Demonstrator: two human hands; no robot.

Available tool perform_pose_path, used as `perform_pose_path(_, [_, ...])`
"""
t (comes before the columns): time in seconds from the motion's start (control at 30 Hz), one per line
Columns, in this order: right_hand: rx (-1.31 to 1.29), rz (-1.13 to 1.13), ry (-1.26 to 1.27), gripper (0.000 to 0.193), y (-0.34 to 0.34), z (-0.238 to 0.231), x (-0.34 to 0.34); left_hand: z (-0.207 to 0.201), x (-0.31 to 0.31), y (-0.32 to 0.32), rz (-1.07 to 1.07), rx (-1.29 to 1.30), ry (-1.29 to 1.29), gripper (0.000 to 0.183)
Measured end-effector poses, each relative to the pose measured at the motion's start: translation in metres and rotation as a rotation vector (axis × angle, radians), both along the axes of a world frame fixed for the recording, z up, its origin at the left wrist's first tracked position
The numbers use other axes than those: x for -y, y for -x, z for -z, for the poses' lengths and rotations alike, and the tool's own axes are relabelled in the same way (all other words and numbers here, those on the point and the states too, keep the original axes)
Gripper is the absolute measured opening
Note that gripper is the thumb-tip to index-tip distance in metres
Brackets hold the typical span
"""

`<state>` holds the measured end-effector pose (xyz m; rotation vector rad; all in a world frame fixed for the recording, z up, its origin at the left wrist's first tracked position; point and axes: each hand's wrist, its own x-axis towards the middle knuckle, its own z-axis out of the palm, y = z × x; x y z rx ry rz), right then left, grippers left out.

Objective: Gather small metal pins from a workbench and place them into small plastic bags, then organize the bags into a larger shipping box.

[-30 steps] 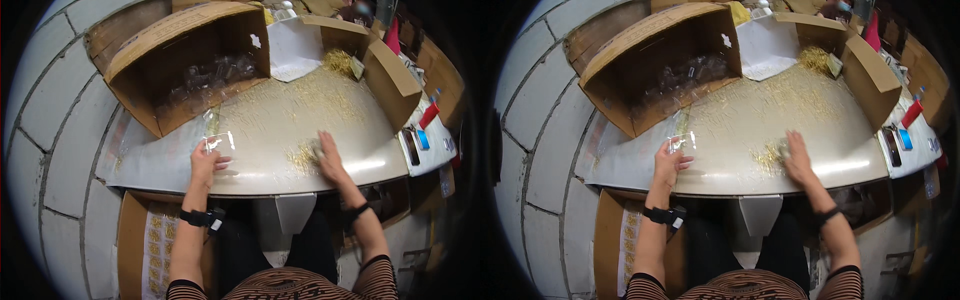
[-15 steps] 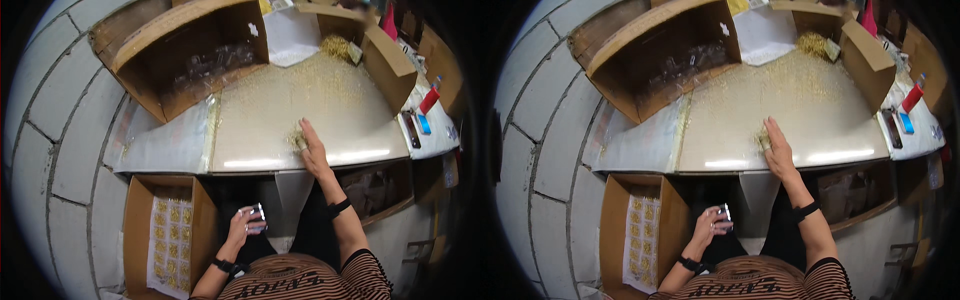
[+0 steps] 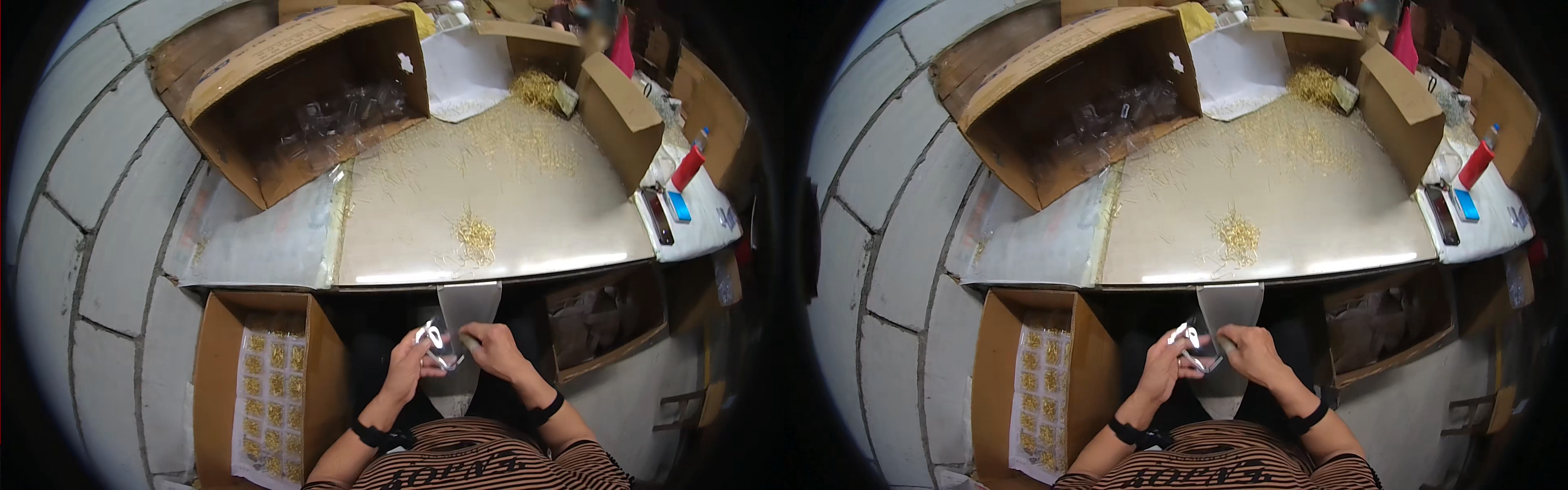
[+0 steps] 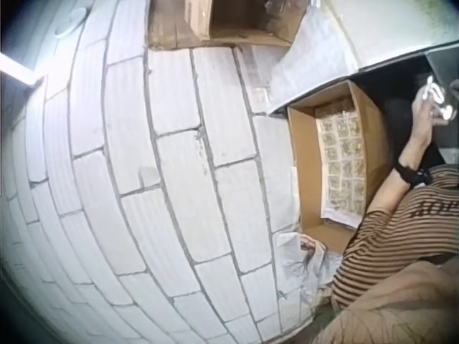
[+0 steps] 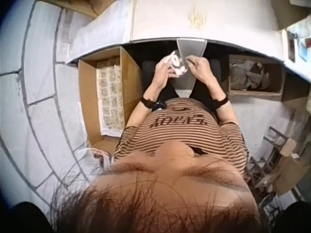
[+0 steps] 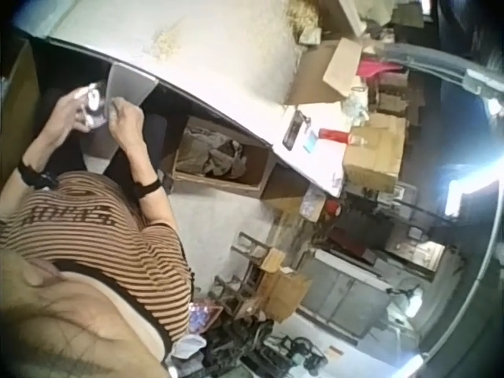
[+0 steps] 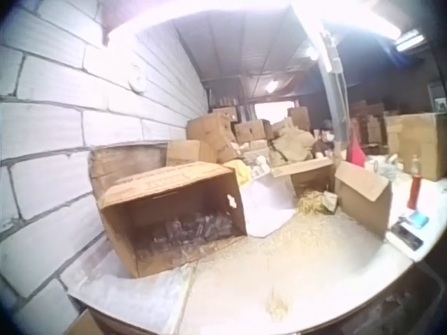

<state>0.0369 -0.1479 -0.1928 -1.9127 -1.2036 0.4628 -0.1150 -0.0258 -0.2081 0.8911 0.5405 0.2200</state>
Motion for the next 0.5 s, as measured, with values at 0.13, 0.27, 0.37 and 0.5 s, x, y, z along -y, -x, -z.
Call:
perform_pose_path(0.13, [0.048, -0.386, 0.019, 0.016, 0.007, 0.007, 0.005, 0.032, -0.011, 0.020, 0.279, -0.011, 0.180, 0.045])
perform_pose_path(0.27, [0.246, -0.158, 0.017, 0.017, -0.012, 0.003, -0.005, 0.045, -0.006, 0.028, 0.236, -0.034, 0.237, 0.039])
perform_pose_path(0.37, [0.067, 0.212, -0.240, 0.018, -0.053, -0.036, -0.022, 0.046, -0.006, 0.037, 0.059, -0.237, 0.048, 0.038])
perform_pose_path(0.5, [0.195, 0.265, -0.173, 0.047, -0.117, -0.017, -0.084, 0.107, 0.001, 0.018, 0.041, -0.274, 0.140, 0.040])
